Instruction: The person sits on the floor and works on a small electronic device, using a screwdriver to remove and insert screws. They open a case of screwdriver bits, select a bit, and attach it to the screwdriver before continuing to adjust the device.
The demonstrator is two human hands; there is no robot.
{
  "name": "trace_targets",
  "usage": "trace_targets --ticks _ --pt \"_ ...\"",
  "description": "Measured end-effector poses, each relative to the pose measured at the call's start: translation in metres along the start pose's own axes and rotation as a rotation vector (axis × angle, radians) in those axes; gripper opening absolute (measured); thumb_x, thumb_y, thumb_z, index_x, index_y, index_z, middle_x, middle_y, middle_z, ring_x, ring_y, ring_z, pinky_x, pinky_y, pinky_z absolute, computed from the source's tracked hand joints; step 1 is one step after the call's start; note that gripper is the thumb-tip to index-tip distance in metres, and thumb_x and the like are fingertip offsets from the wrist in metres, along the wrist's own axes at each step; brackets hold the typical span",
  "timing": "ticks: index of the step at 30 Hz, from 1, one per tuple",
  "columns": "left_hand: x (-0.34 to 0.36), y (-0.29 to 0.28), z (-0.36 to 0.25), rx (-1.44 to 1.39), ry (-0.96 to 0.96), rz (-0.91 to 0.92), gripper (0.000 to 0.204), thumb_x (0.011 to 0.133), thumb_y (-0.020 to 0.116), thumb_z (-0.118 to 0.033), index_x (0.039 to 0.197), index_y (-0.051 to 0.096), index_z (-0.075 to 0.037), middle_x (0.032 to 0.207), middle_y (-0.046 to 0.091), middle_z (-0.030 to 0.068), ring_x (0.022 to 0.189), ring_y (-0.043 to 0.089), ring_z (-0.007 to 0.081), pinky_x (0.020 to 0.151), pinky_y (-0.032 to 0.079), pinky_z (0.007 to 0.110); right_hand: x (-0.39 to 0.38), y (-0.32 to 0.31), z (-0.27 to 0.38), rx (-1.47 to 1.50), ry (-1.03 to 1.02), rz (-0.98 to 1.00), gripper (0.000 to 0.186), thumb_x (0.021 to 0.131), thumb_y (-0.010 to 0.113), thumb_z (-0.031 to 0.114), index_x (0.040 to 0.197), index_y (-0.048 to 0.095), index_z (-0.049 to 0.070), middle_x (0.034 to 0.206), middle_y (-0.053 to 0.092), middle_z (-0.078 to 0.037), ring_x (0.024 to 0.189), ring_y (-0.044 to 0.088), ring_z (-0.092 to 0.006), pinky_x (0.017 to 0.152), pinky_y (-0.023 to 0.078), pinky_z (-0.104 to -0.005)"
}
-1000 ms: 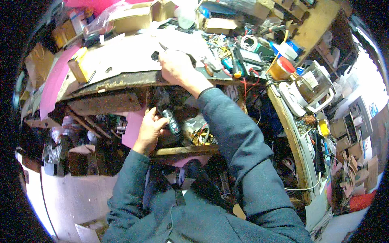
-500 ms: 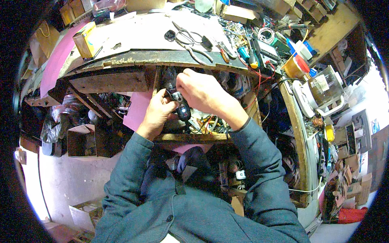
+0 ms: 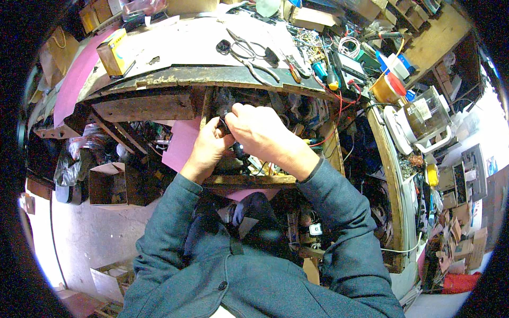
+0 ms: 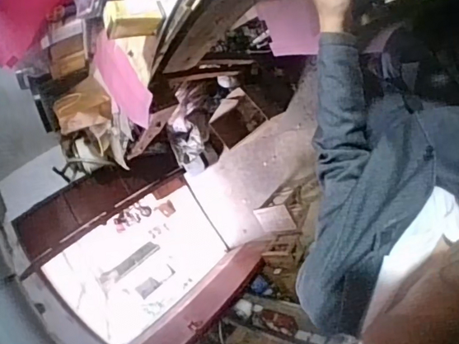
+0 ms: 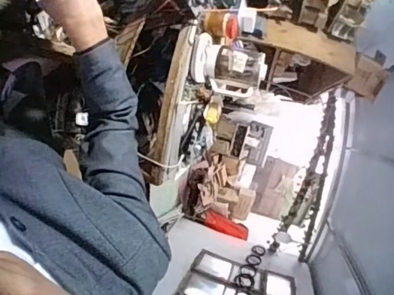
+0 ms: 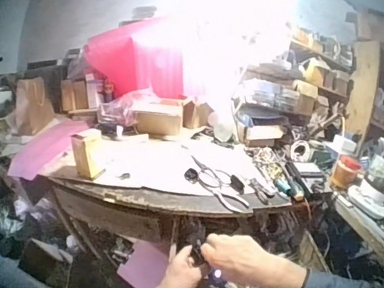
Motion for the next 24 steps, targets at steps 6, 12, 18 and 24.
trace_targets --ticks 6,12,18,24 --pt "0.001 -0.001 0.003 0.053 -0.022 -0.007 0.038 0.089 0.069 -0.002 0.123 0.055 -0.001 0.105 0.069 0.0045 0.093 0.068 0.0138 0.07 0.06 0.029 0.006 -0.002 0.002 -0.042 0.032 0.069 0.015 0.081 0.068 0.008 0.093 0.062 0.003 0.094 0.063 -0.013 0.084 0.069 -0.0317 0.069 0.058 -0.0421" --pt "-0.007 0.002 -0.014 -0.042 -0.103 0.005 0.035 0.089 0.069 -0.004 0.121 0.055 -0.002 0.108 0.069 0.0049 0.094 0.069 0.0148 0.071 0.064 0.032 0.003 -0.001 0.002 0.003 0.062 0.059 0.013 0.084 0.067 0.01 0.094 0.062 0.004 0.093 0.064 -0.013 0.084 0.07 -0.0317 0.068 0.058 -0.0422" --pt "-0.009 0.003 -0.015 -0.059 -0.066 0.013 0.034 0.091 0.068 -0.006 0.123 0.056 -0.003 0.107 0.069 0.0039 0.093 0.07 0.0142 0.07 0.064 0.031 0.003 0.002 0.0 0.033 0.067 0.018 0.009 0.086 0.065 0.011 0.092 0.062 0.006 0.092 0.064 -0.012 0.083 0.07 -0.0304 0.066 0.058 -0.0417" --pt "-0.009 0.0 -0.015 -0.067 -0.094 0.027 0.031 0.093 0.068 -0.007 0.122 0.057 -0.004 0.103 0.069 0.0039 0.088 0.07 0.0134 0.067 0.064 0.031 0.0 0.003 -0.003 0.064 0.013 0.009 0.008 0.088 0.063 0.012 0.091 0.062 0.005 0.088 0.063 -0.012 0.079 0.07 -0.0315 0.064 0.058 -0.0429"
Point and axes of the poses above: each hand's wrist, its own x-axis towards the middle knuckle, its own y-axis out of the palm, z = x × y, the point moved 1 cm from there along x, towards the middle knuckle
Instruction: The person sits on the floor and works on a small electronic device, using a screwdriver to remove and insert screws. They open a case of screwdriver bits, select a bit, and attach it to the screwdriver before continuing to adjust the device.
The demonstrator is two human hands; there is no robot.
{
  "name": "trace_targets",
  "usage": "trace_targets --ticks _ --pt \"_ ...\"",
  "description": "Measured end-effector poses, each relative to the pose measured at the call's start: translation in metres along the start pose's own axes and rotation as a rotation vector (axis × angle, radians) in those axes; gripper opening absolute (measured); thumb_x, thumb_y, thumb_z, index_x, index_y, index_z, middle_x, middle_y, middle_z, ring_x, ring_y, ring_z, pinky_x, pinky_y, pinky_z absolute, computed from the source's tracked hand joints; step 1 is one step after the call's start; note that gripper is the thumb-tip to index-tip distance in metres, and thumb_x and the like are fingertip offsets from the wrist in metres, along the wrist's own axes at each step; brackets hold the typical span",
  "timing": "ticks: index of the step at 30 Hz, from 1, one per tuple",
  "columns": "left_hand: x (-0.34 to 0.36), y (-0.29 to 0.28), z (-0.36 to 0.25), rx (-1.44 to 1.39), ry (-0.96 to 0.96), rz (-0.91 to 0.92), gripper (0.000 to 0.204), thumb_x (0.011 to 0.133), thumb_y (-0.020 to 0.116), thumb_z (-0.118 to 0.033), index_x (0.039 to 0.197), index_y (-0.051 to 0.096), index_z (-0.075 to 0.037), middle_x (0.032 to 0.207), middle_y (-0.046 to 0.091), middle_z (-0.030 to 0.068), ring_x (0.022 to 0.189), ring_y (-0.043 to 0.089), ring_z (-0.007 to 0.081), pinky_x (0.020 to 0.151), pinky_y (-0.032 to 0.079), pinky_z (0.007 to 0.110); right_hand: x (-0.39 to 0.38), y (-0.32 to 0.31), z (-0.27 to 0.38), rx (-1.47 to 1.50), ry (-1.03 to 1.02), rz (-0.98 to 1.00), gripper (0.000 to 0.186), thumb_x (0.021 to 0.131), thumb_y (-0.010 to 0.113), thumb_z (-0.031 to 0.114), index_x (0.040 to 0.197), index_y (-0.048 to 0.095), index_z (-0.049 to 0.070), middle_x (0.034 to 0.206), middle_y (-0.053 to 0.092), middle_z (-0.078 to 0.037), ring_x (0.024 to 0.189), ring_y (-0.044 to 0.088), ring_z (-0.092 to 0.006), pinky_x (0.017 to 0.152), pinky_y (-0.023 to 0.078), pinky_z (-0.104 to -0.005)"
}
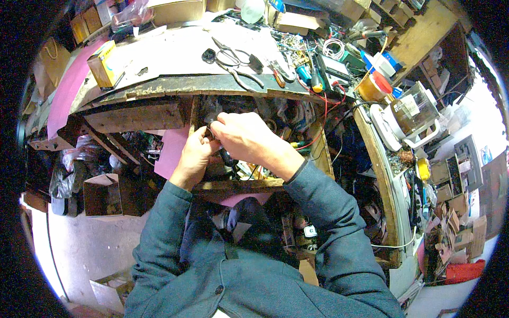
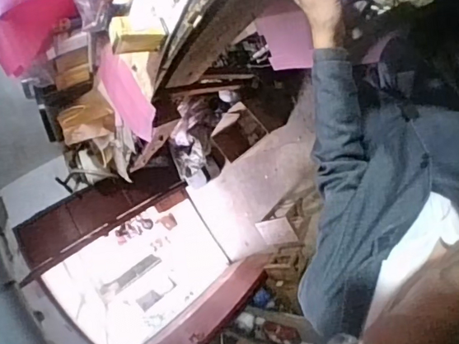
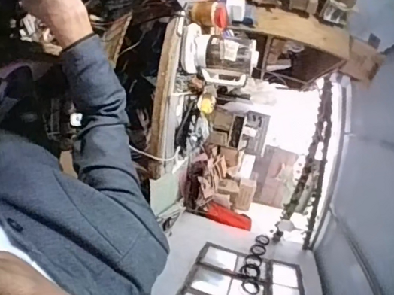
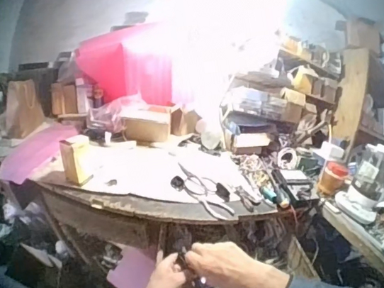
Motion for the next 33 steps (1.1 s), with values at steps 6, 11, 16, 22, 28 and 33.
trace_targets --ticks 6,11,16,22,28,33 --pt "0.001 0.0 0.003 0.053 -0.007 -0.025 0.033 0.091 0.069 -0.007 0.121 0.057 -0.004 0.104 0.069 0.0042 0.092 0.07 0.0149 0.068 0.064 0.033 -0.001 -0.003 0.002 -0.134 -0.11 -0.01 0.009 0.087 0.064 0.014 0.09 0.063 0.006 0.087 0.064 -0.01 0.081 0.07 -0.0281 0.068 0.058 -0.0406" --pt "0.004 -0.004 0.013 0.067 0.093 0.01 0.026 0.101 0.064 -0.014 0.124 0.06 -0.003 0.115 0.071 0.006 0.105 0.069 0.0142 0.095 0.054 0.031 0.003 -0.001 0.0 -0.214 -0.205 0.006 0.012 0.091 0.062 0.02 0.096 0.065 0.01 0.091 0.063 -0.005 0.09 0.067 -0.0211 0.073 0.054 -0.0372" --pt "0.001 0.002 0.002 0.082 0.011 -0.016 0.03 0.098 0.067 -0.013 0.126 0.06 -0.005 0.116 0.07 0.0042 0.101 0.069 0.012 0.083 0.059 0.031 0.001 -0.003 -0.007 -0.165 -0.247 -0.037 0.01 0.09 0.064 0.02 0.089 0.065 0.01 0.09 0.063 -0.005 0.09 0.068 -0.0228 0.072 0.055 -0.0384" --pt "0.003 -0.005 0.007 0.043 0.026 0.01 0.037 0.092 0.07 -0.012 0.126 0.058 -0.007 0.102 0.069 0.0008 0.088 0.066 0.0079 0.065 0.06 0.029 -0.017 -0.027 -0.033 -0.093 0.02 -0.29 0.015 0.091 0.07 0.024 0.087 0.067 0.01 0.084 0.064 -0.008 0.079 0.07 -0.0296 0.064 0.058 -0.0414" --pt "0.0 0.002 0.003 -0.008 0.054 -0.04 0.035 0.092 0.067 -0.008 0.126 0.058 -0.005 0.103 0.068 0.0028 0.088 0.067 0.0107 0.066 0.061 0.029 -0.082 -0.019 -0.079 -0.049 0.377 -0.18 0.017 0.094 0.069 0.028 0.094 0.07 0.011 0.086 0.066 -0.01 0.084 0.068 -0.0327 0.073 0.056 -0.0436" --pt "-0.002 0.0 0.003 -0.021 0.052 -0.039 0.039 0.091 0.069 -0.01 0.128 0.058 -0.007 0.102 0.068 -0.0005 0.088 0.065 0.0069 0.062 0.055 0.023 -0.135 -0.008 -0.087 0.096 0.579 -0.15 0.017 0.092 0.072 0.024 0.092 0.072 0.007 0.083 0.07 -0.013 0.08 0.068 -0.0342 0.072 0.054 -0.0424"
Point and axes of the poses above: each hand's wrist, its own x-axis towards the middle knuckle, its own y-axis out of the palm, z = x × y, the point moved 1 cm from there along x, towards the middle knuckle
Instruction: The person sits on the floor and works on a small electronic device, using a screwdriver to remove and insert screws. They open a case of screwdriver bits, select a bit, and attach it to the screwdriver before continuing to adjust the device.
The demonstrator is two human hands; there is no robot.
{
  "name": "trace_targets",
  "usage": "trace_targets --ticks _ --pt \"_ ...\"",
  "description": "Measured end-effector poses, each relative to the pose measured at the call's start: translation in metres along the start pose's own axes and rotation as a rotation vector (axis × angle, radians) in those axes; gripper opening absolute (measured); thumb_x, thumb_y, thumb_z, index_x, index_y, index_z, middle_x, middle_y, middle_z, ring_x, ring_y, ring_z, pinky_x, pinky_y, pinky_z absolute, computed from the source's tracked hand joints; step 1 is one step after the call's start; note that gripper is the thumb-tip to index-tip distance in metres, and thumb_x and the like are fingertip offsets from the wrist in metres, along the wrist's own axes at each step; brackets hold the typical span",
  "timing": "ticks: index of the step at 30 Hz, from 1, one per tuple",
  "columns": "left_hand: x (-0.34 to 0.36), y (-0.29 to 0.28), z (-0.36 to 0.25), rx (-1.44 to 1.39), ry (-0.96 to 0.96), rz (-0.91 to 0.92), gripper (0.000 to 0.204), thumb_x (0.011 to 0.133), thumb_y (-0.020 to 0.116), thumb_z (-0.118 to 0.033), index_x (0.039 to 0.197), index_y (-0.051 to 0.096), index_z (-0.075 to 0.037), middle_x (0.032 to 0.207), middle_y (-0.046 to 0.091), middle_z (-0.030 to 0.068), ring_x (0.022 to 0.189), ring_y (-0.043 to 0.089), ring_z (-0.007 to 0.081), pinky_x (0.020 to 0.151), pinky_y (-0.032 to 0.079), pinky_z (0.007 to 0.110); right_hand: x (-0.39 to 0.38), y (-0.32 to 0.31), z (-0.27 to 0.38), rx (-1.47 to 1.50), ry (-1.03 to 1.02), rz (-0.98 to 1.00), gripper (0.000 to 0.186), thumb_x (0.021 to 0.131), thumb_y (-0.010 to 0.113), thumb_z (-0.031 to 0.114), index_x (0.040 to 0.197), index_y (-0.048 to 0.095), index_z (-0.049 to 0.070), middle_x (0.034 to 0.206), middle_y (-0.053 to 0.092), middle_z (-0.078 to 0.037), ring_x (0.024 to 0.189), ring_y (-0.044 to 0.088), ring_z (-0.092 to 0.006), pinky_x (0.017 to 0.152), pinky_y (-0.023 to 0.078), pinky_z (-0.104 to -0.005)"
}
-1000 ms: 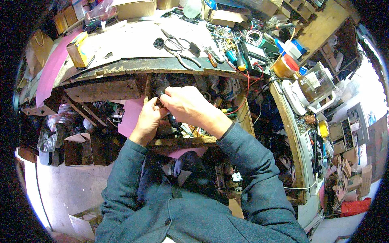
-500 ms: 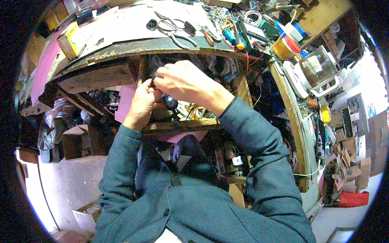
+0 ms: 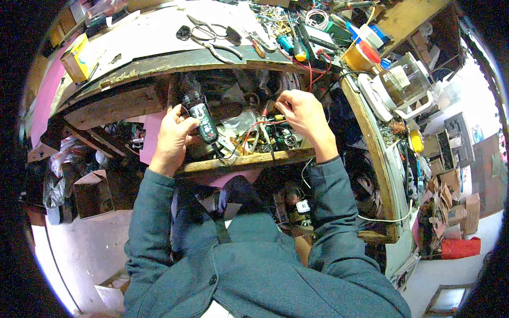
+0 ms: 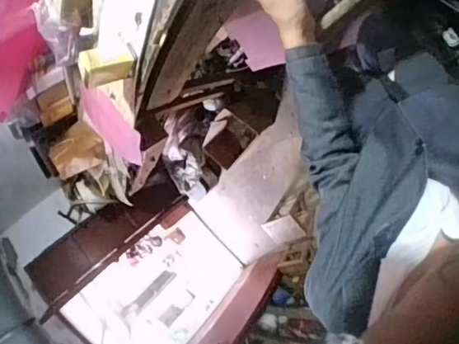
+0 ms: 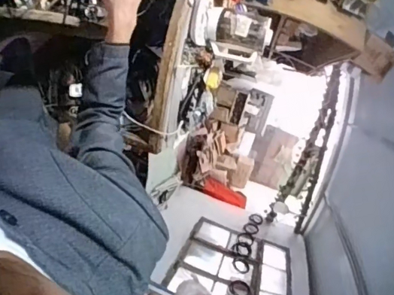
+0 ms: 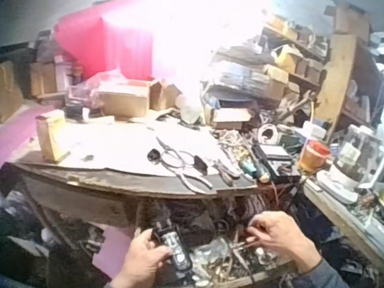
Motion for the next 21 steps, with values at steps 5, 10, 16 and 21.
trace_targets --ticks 5,10,16,21 --pt "0.0 0.0 0.0 0.017 -0.018 -0.002 0.04 0.09 0.07 -0.01 0.128 0.058 -0.007 0.1 0.068 -0.0016 0.086 0.065 0.0057 0.06 0.052 0.021 -0.016 0.005 0.004 0.22 0.118 0.089 0.01 0.089 0.074 0.012 0.096 0.073 0.004 0.084 0.069 -0.013 0.082 0.07 -0.0285 0.076 0.055 -0.0376" --pt "-0.001 -0.002 -0.001 0.049 -0.003 0.006 0.042 0.089 0.07 -0.01 0.129 0.058 -0.008 0.099 0.068 -0.0024 0.085 0.063 0.0052 0.06 0.052 0.021 0.017 0.024 0.055 0.287 -0.29 0.193 0.01 0.087 0.074 0.007 0.096 0.073 0.002 0.089 0.072 -0.012 0.084 0.071 -0.0289 0.076 0.056 -0.0371" --pt "-0.001 0.003 -0.002 0.061 0.013 -0.023 0.035 0.09 0.068 -0.008 0.123 0.059 -0.007 0.098 0.066 0.0001 0.083 0.063 0.0077 0.061 0.054 0.025 0.048 0.063 0.078 -0.25 -0.242 0.846 0.022 0.075 0.073 0.022 0.087 0.079 0.005 0.085 0.074 -0.02 0.082 0.073 -0.0392 0.073 0.058 -0.0473" --pt "0.001 -0.002 0.002 0.01 0.024 0.011 0.032 0.091 0.067 -0.006 0.121 0.056 -0.005 0.103 0.068 0.0049 0.086 0.067 0.0125 0.065 0.06 0.03 0.04 0.069 0.099 -0.328 -0.123 0.845 0.022 0.077 0.069 0.016 0.089 0.076 -0.001 0.093 0.076 -0.023 0.091 0.075 -0.0378 0.077 0.06 -0.046"
Point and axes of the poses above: each hand's wrist, its own x-axis towards the middle knuckle, its own y-axis out of the palm, z = x × y, the point moved 1 cm from there along x, towards the middle knuckle
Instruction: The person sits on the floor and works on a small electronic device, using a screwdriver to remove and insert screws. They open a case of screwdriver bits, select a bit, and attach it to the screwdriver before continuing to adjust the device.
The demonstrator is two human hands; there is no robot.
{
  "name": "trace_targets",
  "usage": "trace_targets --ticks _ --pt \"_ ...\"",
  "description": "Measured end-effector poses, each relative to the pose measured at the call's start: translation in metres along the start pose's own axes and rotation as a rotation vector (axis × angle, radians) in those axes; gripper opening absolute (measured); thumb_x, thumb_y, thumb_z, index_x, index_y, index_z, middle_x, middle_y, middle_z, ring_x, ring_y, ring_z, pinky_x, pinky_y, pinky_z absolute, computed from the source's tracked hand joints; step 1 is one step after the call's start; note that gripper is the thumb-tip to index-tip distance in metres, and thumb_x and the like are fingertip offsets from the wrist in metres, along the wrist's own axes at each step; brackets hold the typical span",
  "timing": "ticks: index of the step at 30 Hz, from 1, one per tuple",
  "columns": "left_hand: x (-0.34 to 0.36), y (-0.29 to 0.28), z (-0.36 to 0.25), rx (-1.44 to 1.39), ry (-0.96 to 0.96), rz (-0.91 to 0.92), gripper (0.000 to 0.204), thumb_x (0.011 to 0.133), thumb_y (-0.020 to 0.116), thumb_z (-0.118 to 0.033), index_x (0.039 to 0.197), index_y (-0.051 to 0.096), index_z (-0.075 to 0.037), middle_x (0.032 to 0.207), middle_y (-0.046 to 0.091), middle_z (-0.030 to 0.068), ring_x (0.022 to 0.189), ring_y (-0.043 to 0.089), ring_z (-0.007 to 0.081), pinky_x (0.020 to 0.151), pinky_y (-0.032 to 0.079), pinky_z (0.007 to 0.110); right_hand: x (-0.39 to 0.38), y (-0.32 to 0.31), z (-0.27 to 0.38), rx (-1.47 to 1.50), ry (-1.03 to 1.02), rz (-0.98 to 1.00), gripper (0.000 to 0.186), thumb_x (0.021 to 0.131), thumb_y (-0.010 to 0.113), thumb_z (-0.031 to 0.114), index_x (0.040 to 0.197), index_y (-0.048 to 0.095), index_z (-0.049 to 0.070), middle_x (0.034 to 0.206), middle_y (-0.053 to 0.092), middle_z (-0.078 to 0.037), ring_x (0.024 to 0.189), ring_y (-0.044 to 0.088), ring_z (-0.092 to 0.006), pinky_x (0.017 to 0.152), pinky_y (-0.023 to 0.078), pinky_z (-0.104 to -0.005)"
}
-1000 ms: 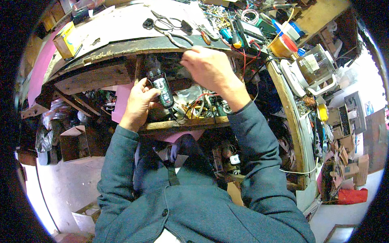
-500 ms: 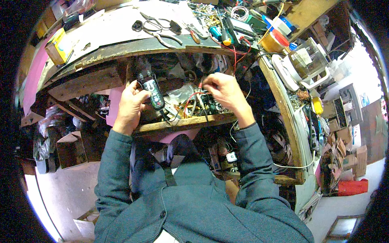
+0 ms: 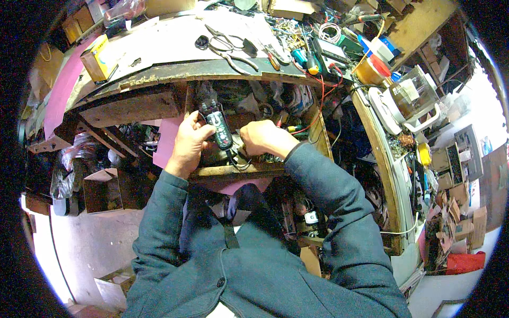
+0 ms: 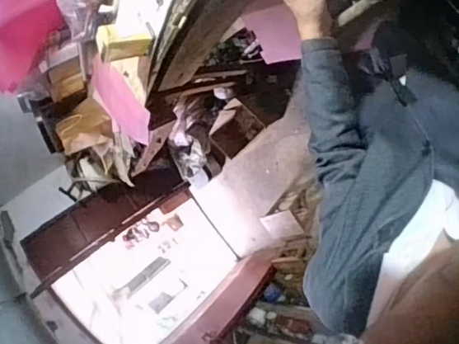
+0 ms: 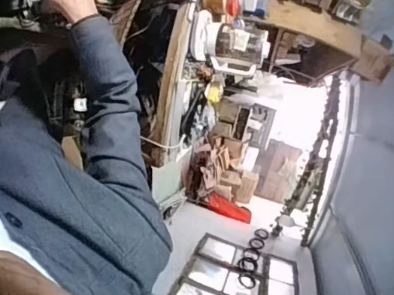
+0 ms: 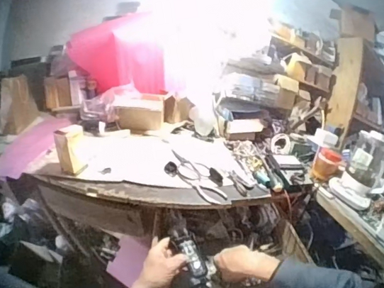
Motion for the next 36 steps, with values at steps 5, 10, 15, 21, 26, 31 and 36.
trace_targets --ticks 5,10,15,21,26,31,36 --pt "-0.003 0.003 -0.004 0.029 -0.012 -0.012 0.036 0.09 0.068 -0.009 0.124 0.058 -0.007 0.101 0.067 0.0018 0.085 0.065 0.0096 0.065 0.059 0.028 -0.006 0.009 -0.012 0.198 0.023 0.015 0.031 0.077 0.071 0.026 0.09 0.076 -0.001 0.092 0.075 -0.023 0.09 0.074 -0.0395 0.077 0.06 -0.0485" --pt "0.001 0.001 0.002 0.002 -0.004 0.004 0.038 0.089 0.07 -0.01 0.126 0.059 -0.008 0.101 0.067 0.0003 0.084 0.064 0.0074 0.061 0.055 0.024 -0.01 0.003 -0.027 0.332 0.013 -0.053 0.043 0.078 0.067 0.037 0.095 0.074 -0.002 0.095 0.073 -0.025 0.092 0.072 -0.0407 0.08 0.057 -0.0486" --pt "0.003 0.002 0.004 0.012 -0.012 0.002 0.04 0.089 0.07 -0.01 0.127 0.058 -0.008 0.101 0.067 -0.0003 0.084 0.064 0.0069 0.06 0.053 0.022 -0.021 -0.003 -0.034 0.496 0.053 -0.447 0.036 0.081 0.068 0.031 0.091 0.065 -0.004 0.08 0.067 -0.021 0.075 0.066 -0.0348 0.071 0.052 -0.0422" --pt "0.004 -0.003 0.008 0.024 0.025 0.032 0.04 0.09 0.069 -0.009 0.128 0.057 -0.007 0.103 0.067 -0.0007 0.084 0.063 0.0049 0.057 0.051 0.02 -0.052 -0.011 -0.026 0.884 0.051 -0.809 0.018 0.085 0.075 0.015 0.096 0.073 0.001 0.076 0.073 -0.011 0.066 0.069 -0.0159 0.064 0.055 -0.0305" --pt "0.001 0.0 0.004 0.019 0.018 0.04 0.04 0.09 0.069 -0.009 0.129 0.057 -0.008 0.104 0.067 -0.0006 0.084 0.063 0.005 0.057 0.052 0.021 -0.076 -0.025 -0.013 1.253 -0.196 -1.068 0.018 0.091 0.075 -0.001 0.108 0.069 0.0 0.094 0.072 -0.003 0.085 0.069 -0.0093 0.069 0.054 -0.0226" --pt "0.002 -0.001 0.006 0.021 0.037 0.033 0.04 0.09 0.069 -0.01 0.128 0.056 -0.008 0.104 0.067 -0.0006 0.083 0.063 0.0057 0.059 0.052 0.022 -0.088 -0.042 0.016 1.239 -0.347 -1.085 0.02 0.097 0.066 -0.005 0.116 0.063 -0.001 0.105 0.073 -0.01 0.089 0.073 -0.014 0.076 0.058 -0.0264" --pt "0.0 0.002 0.002 0.036 0.001 0.021 0.04 0.09 0.069 -0.01 0.128 0.056 -0.008 0.102 0.067 -0.0002 0.083 0.063 0.0073 0.063 0.054 0.025 -0.086 -0.052 0.031 0.66 -0.332 -1.214 0.022 0.092 0.07 0.0 0.113 0.063 -0.001 0.096 0.07 -0.016 0.081 0.073 -0.0242 0.073 0.058 -0.0337"
Point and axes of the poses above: each hand's wrist, its own x-axis towards the middle knuckle, its own y-axis out of the palm, z = x × y, the point moved 1 cm from there along x, towards the middle knuckle
